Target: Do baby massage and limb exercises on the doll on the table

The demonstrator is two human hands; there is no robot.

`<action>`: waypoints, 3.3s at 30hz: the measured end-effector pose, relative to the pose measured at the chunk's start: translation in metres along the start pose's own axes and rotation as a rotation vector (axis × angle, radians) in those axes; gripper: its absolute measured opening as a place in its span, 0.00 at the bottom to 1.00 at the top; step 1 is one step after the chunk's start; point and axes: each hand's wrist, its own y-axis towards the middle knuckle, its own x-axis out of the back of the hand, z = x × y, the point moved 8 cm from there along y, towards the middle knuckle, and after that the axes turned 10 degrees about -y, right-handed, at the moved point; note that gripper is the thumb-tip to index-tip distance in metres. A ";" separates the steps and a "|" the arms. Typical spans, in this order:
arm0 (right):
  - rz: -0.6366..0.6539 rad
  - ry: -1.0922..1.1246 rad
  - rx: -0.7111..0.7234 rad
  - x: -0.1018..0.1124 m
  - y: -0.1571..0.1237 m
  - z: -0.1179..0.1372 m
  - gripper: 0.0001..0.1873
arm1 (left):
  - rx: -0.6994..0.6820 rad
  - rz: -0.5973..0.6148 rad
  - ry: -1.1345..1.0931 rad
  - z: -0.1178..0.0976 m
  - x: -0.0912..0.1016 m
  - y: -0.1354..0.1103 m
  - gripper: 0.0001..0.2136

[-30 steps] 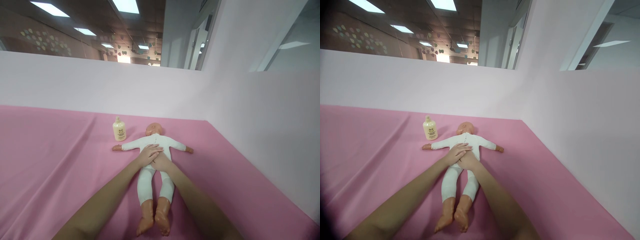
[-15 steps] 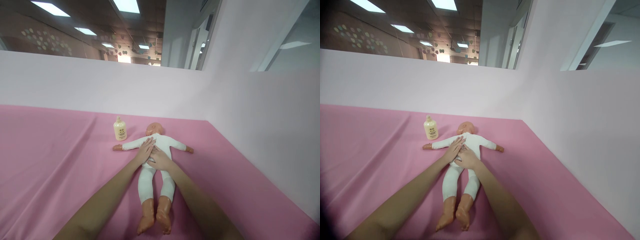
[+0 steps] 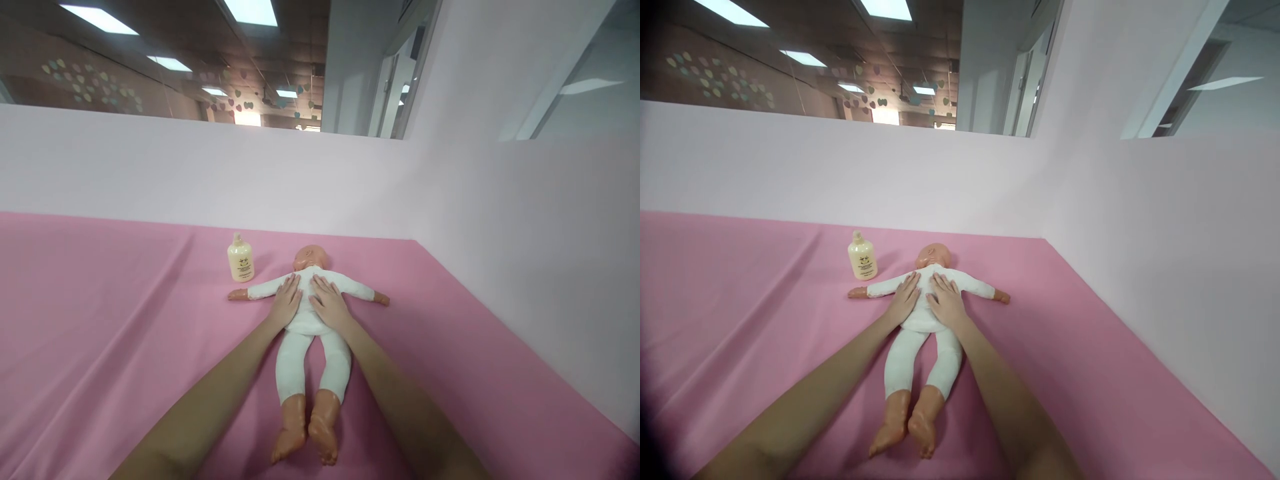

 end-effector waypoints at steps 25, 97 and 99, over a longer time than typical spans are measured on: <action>-0.142 -0.147 -0.463 0.009 -0.006 -0.104 0.28 | 0.072 -0.126 0.287 0.015 0.046 0.004 0.25; -0.227 -0.193 -0.330 0.008 -0.001 -0.102 0.23 | -0.015 0.019 0.157 -0.011 0.012 0.001 0.25; -0.243 -0.229 -0.354 0.010 -0.003 -0.108 0.22 | 0.006 -0.015 0.214 -0.007 0.017 0.002 0.25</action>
